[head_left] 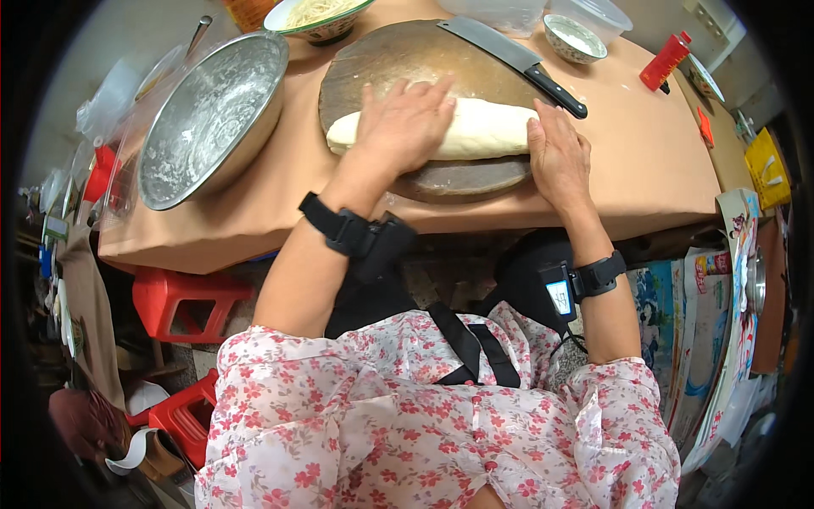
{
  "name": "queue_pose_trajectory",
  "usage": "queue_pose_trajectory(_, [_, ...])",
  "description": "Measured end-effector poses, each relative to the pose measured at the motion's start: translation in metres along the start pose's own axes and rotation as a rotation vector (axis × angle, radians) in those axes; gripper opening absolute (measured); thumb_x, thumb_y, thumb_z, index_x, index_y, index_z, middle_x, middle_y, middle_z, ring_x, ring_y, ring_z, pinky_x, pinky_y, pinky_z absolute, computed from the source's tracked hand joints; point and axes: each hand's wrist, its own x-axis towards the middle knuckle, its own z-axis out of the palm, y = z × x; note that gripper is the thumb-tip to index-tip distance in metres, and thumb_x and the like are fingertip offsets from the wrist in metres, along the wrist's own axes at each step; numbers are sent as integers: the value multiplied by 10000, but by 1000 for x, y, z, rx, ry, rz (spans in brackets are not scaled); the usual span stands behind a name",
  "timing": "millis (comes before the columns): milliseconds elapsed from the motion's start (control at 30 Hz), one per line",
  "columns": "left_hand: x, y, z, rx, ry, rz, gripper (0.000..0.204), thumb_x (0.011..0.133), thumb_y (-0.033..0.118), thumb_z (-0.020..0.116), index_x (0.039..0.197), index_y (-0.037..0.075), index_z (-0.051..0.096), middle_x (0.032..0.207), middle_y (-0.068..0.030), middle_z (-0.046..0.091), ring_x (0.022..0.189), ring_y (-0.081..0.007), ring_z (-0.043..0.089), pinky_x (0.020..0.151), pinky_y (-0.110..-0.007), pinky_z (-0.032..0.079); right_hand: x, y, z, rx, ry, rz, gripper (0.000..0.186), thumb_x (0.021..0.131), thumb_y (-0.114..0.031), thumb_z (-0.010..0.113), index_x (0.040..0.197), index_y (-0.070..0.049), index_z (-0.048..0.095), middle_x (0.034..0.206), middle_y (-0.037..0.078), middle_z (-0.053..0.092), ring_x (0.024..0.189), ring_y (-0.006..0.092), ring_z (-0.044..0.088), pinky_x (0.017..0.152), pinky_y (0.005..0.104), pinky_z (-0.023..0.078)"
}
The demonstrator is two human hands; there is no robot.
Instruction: Knead and shape a piece of dough on a wooden cutting board.
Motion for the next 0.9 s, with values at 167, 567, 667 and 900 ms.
queue_pose_trajectory(167, [-27,-41,-5,-75,63,-89,497,1005,385,297,1460,207,389,1428,-107,475,1367,-333,372,1102,-630,197,-1,4,0,-29,19,-19,455,1014,-383,379,1329,-83,511,1322,110,556,1303,299,446,1029,481,312])
queue_pose_trajectory(567, [-38,-62,13,-43,167,-40,498,1008,384,314,1460,184,379,1432,-48,458,1366,-331,362,1092,-665,186,23,-129,23,86,8,-496,524,966,-472,431,1266,-67,576,1299,125,578,1272,307,484,1037,543,332])
queue_pose_trajectory(667, [-37,-54,4,-75,105,-105,499,1009,376,317,1467,184,364,1456,-43,435,1372,-326,357,1096,-656,192,26,-133,25,108,-51,-481,548,966,-491,417,1272,-63,569,1308,130,572,1282,310,475,1033,553,340])
queue_pose_trajectory(900, [-39,-50,1,-103,133,-161,491,1008,388,333,1464,218,390,1437,-114,462,1362,-331,381,1112,-604,206,38,-67,13,43,-167,-203,516,990,-442,360,1290,-68,550,1350,139,548,1318,294,446,1046,540,336])
